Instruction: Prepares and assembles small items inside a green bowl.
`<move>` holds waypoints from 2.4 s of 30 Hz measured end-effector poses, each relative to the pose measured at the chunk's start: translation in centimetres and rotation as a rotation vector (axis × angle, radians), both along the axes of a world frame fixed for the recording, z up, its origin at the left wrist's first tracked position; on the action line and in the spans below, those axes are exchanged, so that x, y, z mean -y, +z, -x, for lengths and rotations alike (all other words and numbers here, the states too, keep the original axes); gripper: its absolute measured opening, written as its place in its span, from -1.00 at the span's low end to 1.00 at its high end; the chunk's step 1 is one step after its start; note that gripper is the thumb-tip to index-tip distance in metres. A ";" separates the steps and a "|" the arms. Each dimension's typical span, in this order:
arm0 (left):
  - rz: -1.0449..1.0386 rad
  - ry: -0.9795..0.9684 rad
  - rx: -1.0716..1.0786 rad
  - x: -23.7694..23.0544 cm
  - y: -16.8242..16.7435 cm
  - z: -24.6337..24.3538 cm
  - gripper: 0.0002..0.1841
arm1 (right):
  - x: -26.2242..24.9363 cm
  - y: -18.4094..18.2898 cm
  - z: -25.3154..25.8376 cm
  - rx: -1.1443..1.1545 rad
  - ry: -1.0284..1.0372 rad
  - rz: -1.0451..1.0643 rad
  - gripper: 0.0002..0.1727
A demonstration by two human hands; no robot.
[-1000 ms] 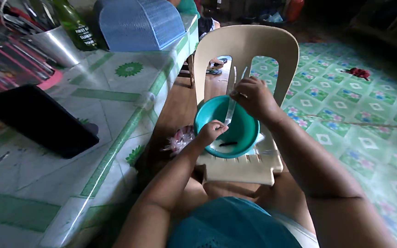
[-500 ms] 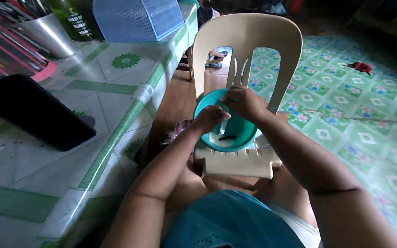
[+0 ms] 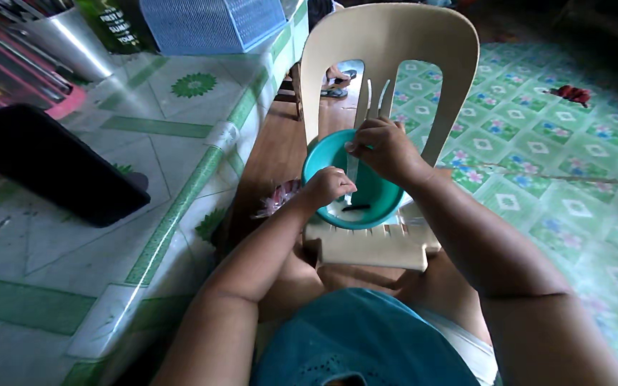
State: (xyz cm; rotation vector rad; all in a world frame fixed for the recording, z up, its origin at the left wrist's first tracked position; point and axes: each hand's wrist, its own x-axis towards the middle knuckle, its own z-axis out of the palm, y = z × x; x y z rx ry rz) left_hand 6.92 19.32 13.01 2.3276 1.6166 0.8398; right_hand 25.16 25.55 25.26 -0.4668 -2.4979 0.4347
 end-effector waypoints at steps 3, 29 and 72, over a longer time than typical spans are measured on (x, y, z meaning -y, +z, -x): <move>0.047 0.002 -0.013 -0.5 0.2 0.1 -0.75 | 0.2 -0.1 0.1 -0.002 -0.001 -0.037 -0.73; 0.353 0.188 1.025 3.8 0.6 -4.7 -0.88 | -4.7 -8.7 -1.0 -0.345 -0.245 0.865 -0.74; 0.318 0.327 0.737 3.3 -4.2 -7.3 -0.71 | 1.4 -16.4 -4.2 -0.228 -0.236 1.000 -0.83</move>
